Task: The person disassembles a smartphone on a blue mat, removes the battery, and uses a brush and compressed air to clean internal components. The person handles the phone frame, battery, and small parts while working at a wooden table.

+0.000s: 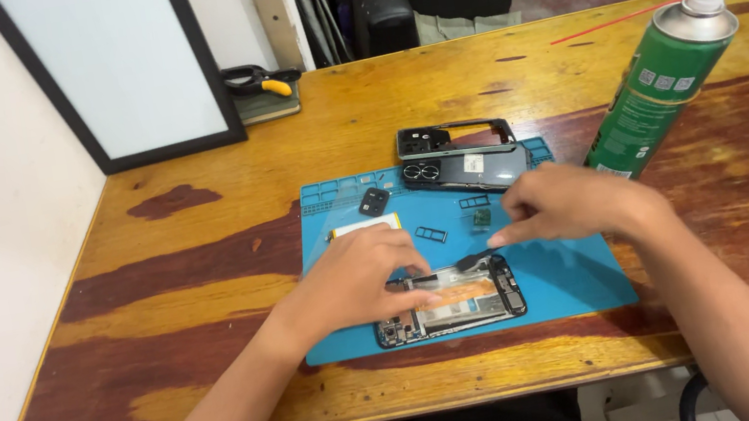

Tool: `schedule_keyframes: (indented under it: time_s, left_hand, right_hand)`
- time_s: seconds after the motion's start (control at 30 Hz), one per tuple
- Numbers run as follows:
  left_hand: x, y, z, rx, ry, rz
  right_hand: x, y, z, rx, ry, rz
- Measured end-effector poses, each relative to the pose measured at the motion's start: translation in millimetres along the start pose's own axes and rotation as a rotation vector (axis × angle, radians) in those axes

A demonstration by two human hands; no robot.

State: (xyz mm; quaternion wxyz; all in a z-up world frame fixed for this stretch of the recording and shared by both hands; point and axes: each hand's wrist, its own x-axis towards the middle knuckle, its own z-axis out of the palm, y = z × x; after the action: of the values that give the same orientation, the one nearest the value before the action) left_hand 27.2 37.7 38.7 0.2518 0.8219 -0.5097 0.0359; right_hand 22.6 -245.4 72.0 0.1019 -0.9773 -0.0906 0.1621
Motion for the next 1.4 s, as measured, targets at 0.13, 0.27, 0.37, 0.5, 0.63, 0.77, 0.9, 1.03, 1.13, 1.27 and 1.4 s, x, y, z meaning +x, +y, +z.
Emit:
schedule_keyframes:
  time_s: [0.13,0.27,0.37,0.5,0.63,0.77,0.9,1.03,1.13,1.27,1.4]
  left_hand:
    - [-1,-4,3,-0.008,-0.026,-0.020]
    - [-2,-6,5,-0.018,-0.051,-0.041]
    - [-3,-4,5,-0.015,-0.043,-0.046]
    - [-3,-3,7,-0.024,-0.022,-0.085]
    - [-4,-3,9,0.031,0.063,0.003]
    - [-5,-8,12,0.074,0.069,0.013]
    - [-6,-12,17,0.150,0.100,0.084]
    - [-6,-15,23,0.235,0.140,0.135]
    - [-6,-16,26,0.231,0.132,0.121]
    - [-6,-14,24,0.179,0.149,0.104]
    - [-5,-10,23,0.129,0.139,0.058]
  right_hand:
    - [4,-4,6,0.021,0.005,-0.038]
    - [1,10,-6,-0.012,-0.024,0.062]
    - [-1,16,-10,0.020,-0.014,0.001]
    - [2,6,-4,0.106,0.082,-0.216]
    - [8,-20,12,0.091,0.000,-0.350]
    - [8,-28,16,0.076,0.003,-0.326]
    - [8,-29,17,0.087,0.059,-0.336]
    - [10,-26,18,0.106,0.072,-0.313]
    - [12,-23,22,0.104,0.090,-0.327]
    - [14,-22,20,0.105,0.098,-0.357]
    - [10,-22,18,0.126,0.032,-0.279]
